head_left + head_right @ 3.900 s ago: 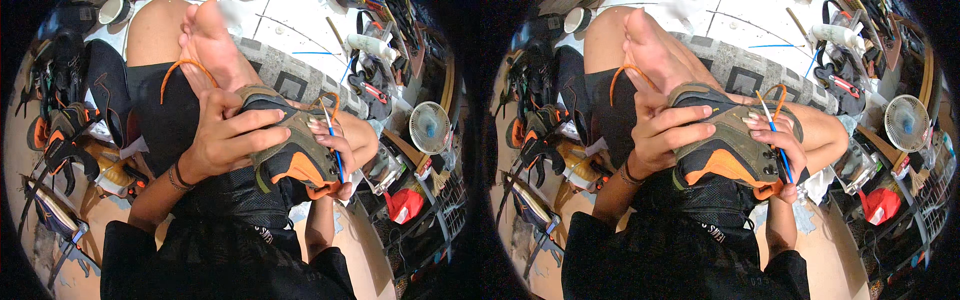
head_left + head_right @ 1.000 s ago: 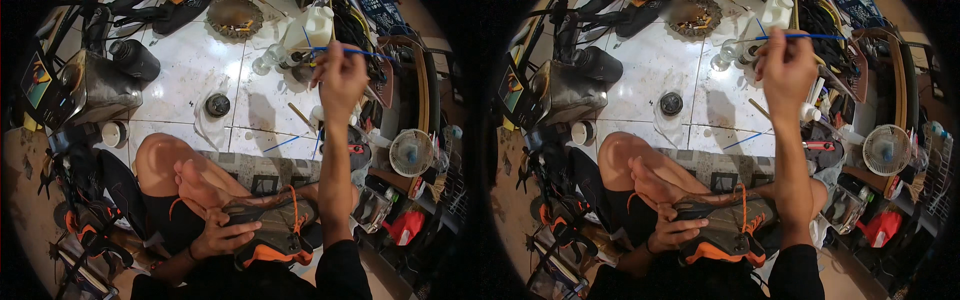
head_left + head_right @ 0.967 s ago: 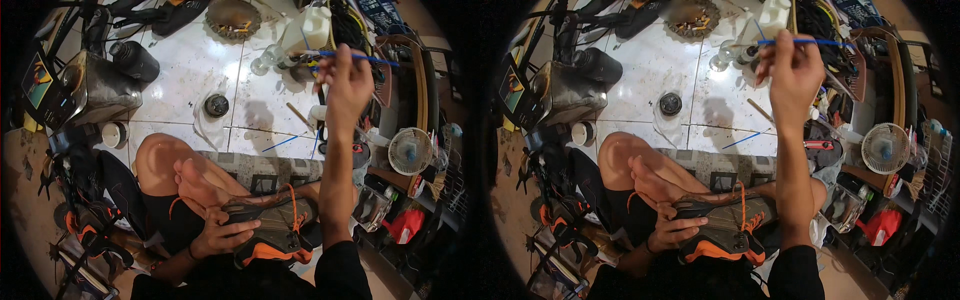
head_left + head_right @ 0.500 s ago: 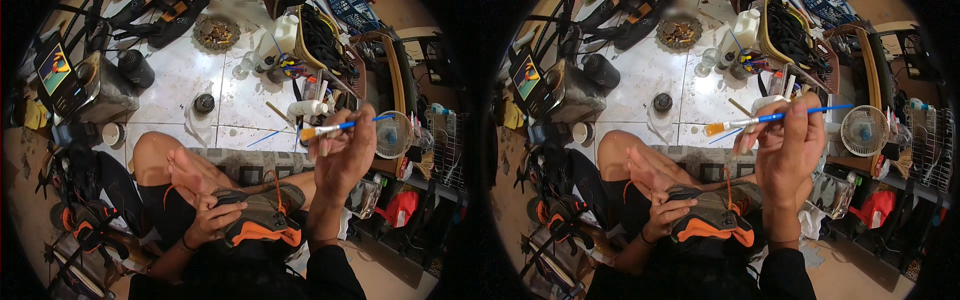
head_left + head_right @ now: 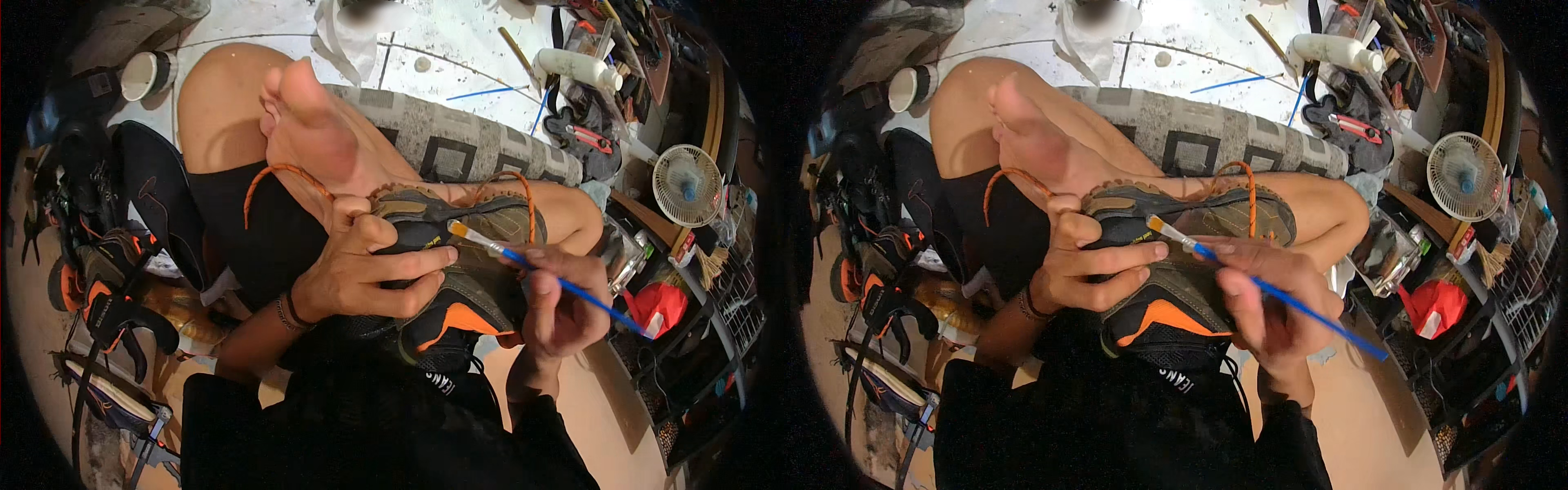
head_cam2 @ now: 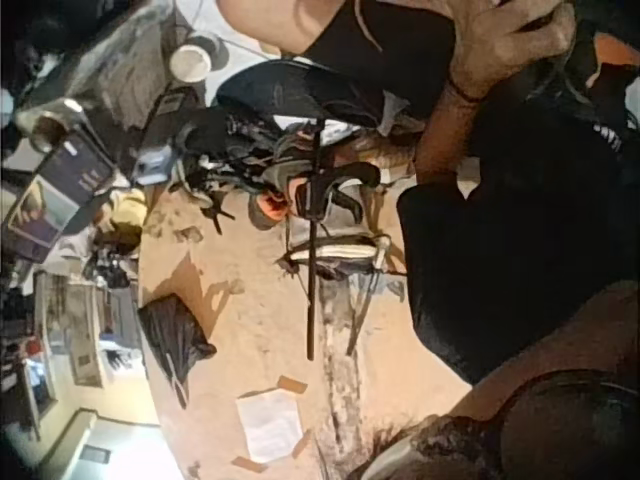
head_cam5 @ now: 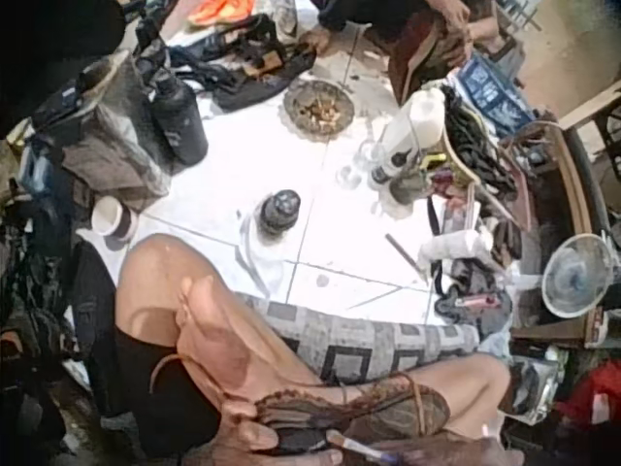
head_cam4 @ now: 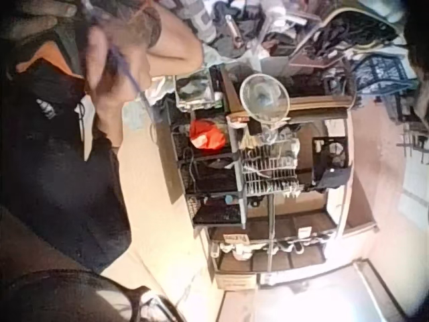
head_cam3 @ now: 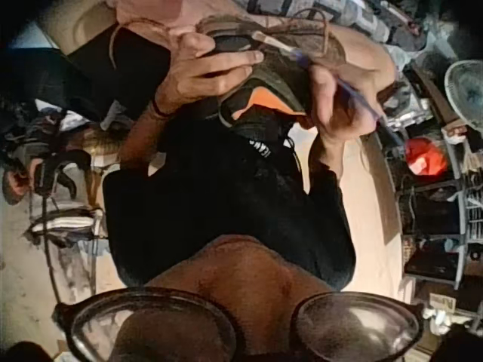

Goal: Applying adhesive or paint to the sole and upper edges of a hiking shoe using a brush.

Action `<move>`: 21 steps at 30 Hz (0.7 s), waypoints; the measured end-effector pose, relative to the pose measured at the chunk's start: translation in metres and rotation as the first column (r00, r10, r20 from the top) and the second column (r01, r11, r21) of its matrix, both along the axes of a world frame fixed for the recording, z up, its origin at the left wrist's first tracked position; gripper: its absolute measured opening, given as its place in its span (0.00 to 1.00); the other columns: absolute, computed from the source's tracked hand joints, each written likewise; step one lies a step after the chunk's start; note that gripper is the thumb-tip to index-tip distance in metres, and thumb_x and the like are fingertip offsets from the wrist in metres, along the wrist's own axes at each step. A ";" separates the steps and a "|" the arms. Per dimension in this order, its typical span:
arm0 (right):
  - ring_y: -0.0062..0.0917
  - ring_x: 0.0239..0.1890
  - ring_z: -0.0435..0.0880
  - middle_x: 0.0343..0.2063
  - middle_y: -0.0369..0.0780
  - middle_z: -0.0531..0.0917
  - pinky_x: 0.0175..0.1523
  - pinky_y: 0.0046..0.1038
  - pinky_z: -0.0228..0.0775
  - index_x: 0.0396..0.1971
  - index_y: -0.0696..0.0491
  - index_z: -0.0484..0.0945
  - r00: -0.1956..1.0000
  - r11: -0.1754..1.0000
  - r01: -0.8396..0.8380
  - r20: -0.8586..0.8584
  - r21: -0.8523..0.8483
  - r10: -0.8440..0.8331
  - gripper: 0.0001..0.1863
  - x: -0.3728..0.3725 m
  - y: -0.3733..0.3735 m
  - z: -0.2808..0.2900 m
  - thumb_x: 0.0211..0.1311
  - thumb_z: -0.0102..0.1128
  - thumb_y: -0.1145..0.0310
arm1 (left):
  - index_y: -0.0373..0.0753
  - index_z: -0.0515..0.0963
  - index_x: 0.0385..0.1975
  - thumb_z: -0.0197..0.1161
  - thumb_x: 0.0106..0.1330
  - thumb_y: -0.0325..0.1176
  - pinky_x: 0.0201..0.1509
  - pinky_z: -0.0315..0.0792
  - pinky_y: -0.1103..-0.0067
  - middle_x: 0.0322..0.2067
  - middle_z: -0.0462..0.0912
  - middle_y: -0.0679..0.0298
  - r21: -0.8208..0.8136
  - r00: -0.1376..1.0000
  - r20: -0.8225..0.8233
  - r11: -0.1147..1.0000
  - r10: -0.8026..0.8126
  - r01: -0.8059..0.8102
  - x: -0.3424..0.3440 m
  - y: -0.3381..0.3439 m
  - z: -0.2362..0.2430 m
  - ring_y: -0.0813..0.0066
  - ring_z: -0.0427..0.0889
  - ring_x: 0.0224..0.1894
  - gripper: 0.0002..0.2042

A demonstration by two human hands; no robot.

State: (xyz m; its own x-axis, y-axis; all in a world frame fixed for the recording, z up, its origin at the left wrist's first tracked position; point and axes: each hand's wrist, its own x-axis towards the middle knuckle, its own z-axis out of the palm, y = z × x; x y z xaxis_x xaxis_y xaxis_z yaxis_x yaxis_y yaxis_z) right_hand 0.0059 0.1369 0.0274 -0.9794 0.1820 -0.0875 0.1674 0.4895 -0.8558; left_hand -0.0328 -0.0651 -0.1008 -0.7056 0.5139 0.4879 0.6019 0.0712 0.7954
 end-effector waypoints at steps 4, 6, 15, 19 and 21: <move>0.41 0.40 0.91 0.31 0.51 0.88 0.51 0.46 0.84 0.33 0.62 0.75 0.994 0.989 -0.090 0.064 0.116 0.083 0.15 0.003 -0.009 0.009 0.55 0.77 0.77 | 0.63 0.75 0.24 0.73 0.48 0.36 0.46 0.56 0.72 0.46 0.85 0.93 0.020 1.000 -0.004 1.000 0.004 -0.004 0.006 0.000 -0.001 0.79 0.65 0.37 0.12; 0.42 0.40 0.91 0.31 0.51 0.88 0.51 0.47 0.83 0.32 0.61 0.75 0.995 0.989 -0.073 0.084 0.130 0.062 0.15 0.005 -0.017 0.009 0.56 0.77 0.77 | 0.62 0.76 0.25 0.73 0.49 0.36 0.45 0.56 0.70 0.45 0.86 0.91 0.048 1.000 -0.016 0.999 -0.013 0.014 0.006 0.000 -0.001 0.78 0.64 0.37 0.11; 0.44 0.42 0.91 0.32 0.53 0.88 0.52 0.48 0.83 0.35 0.60 0.75 0.986 0.983 -0.144 0.103 0.115 0.133 0.16 0.009 -0.021 0.007 0.54 0.77 0.76 | 0.64 0.72 0.20 0.71 0.43 0.38 0.44 0.55 0.72 0.42 0.83 0.94 0.067 0.998 -0.061 0.997 -0.019 0.023 0.008 -0.002 -0.001 0.79 0.65 0.36 0.12; 0.44 0.42 0.91 0.33 0.53 0.88 0.52 0.47 0.83 0.35 0.61 0.77 0.983 0.979 -0.166 0.102 0.122 0.154 0.15 0.009 -0.022 0.006 0.54 0.77 0.77 | 0.65 0.71 0.19 0.71 0.42 0.37 0.44 0.55 0.72 0.41 0.84 0.95 0.080 0.999 -0.047 0.997 -0.002 0.006 0.011 -0.001 -0.002 0.79 0.66 0.37 0.13; 0.44 0.42 0.91 0.33 0.52 0.88 0.52 0.47 0.83 0.35 0.62 0.79 0.985 0.980 -0.157 0.095 0.120 0.146 0.15 0.009 -0.022 0.005 0.53 0.78 0.77 | 0.65 0.70 0.19 0.71 0.41 0.37 0.44 0.55 0.72 0.41 0.84 0.94 0.082 0.999 -0.033 0.997 -0.005 0.007 0.012 -0.001 -0.001 0.78 0.66 0.37 0.14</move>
